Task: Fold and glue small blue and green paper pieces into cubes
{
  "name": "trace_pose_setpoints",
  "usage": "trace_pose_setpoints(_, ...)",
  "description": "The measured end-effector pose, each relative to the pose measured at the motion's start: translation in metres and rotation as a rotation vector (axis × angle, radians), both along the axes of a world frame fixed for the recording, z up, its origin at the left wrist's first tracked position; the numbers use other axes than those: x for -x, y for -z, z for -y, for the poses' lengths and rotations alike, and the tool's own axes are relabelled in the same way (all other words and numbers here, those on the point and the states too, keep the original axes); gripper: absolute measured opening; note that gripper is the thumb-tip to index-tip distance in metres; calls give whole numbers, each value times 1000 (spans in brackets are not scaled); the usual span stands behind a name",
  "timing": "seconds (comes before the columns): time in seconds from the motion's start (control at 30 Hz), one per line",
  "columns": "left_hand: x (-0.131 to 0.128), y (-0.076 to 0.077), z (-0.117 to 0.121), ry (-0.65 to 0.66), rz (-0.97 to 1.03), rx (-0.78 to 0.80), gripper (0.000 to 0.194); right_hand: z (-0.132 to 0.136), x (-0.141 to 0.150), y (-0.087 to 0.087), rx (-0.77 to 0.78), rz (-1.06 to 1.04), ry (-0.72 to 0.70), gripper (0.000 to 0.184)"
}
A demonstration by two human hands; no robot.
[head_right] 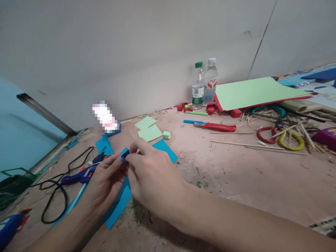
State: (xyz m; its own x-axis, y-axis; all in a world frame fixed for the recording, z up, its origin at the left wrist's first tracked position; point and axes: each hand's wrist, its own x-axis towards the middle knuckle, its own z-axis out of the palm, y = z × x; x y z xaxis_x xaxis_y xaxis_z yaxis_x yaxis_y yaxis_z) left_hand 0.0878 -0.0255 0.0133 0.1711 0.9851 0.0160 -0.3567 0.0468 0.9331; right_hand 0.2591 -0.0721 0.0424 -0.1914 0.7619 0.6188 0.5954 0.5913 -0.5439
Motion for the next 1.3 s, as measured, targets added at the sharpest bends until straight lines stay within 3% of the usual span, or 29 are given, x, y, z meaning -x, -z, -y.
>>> trace_pose_setpoints(0.63,-2,-4,7,-29,-69,11,31,-5,-1,6,-139,82,4,29)
trace_pose_setpoints(0.9,-2,-3,4,-10,82,56,28,-5,1,4,-12,-43,-3,27)
trace_pose_setpoints(1.07,-2,-8,3,-38,148,85,29,-5,-1,3,68,5,-2,24)
trace_pose_setpoints(1.3,-2,-8,1,-34,114,99,31,-7,-1,6,3,55,-24,18)
